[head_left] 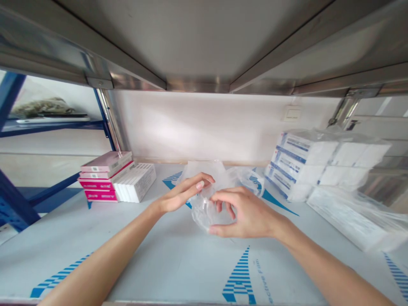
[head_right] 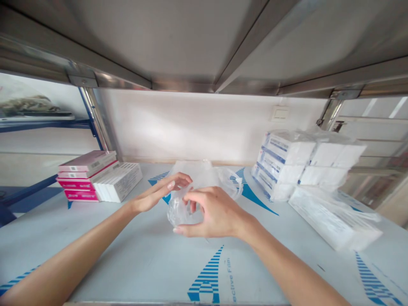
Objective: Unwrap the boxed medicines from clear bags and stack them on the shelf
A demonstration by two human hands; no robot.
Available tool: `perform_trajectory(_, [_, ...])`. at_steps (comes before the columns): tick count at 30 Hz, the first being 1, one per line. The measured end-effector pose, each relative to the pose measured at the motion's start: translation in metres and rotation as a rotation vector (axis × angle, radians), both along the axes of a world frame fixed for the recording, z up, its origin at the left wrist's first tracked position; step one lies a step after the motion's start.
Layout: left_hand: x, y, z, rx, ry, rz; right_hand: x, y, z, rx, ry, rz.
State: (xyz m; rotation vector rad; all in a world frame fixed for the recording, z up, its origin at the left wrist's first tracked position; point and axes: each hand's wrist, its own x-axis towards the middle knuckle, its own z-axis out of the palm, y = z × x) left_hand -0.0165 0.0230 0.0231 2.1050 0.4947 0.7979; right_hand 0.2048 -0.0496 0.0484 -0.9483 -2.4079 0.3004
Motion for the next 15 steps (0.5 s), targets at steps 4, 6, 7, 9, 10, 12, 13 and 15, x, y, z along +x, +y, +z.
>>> perform_trajectory(4, [0.004, -0.009, -0.001, -0.022, -0.013, -0.112, 0.004, 0.007, -0.008, -0.097, 0.191, 0.089])
perform_trajectory(6, [0.008, -0.013, -0.001, 0.019, -0.047, -0.148, 0.011, 0.013, -0.006, -0.166, 0.449, 0.065])
perform_trajectory(7, [0.01, -0.015, -0.001, 0.052, -0.068, -0.127, 0.015, 0.016, -0.004, -0.189, 0.594, 0.049])
perform_trajectory(9, [0.016, -0.017, -0.003, 0.107, -0.115, 0.007, 0.024, 0.021, 0.003, -0.208, 0.834, 0.047])
perform_trajectory(10, [0.018, -0.017, -0.004, 0.118, -0.144, 0.097, 0.028, 0.022, 0.006, -0.211, 0.919, 0.06])
perform_trajectory(12, [0.022, -0.017, -0.006, 0.085, -0.192, 0.224, 0.035, 0.024, 0.012, -0.229, 1.042, 0.101])
perform_trajectory(13, [0.024, -0.017, -0.006, 0.044, -0.216, 0.237, 0.038, 0.024, 0.015, -0.247, 1.093, 0.115])
perform_trajectory(15, [0.024, -0.017, -0.005, -0.057, -0.267, 0.195, 0.044, 0.024, 0.02, -0.291, 1.17, 0.114])
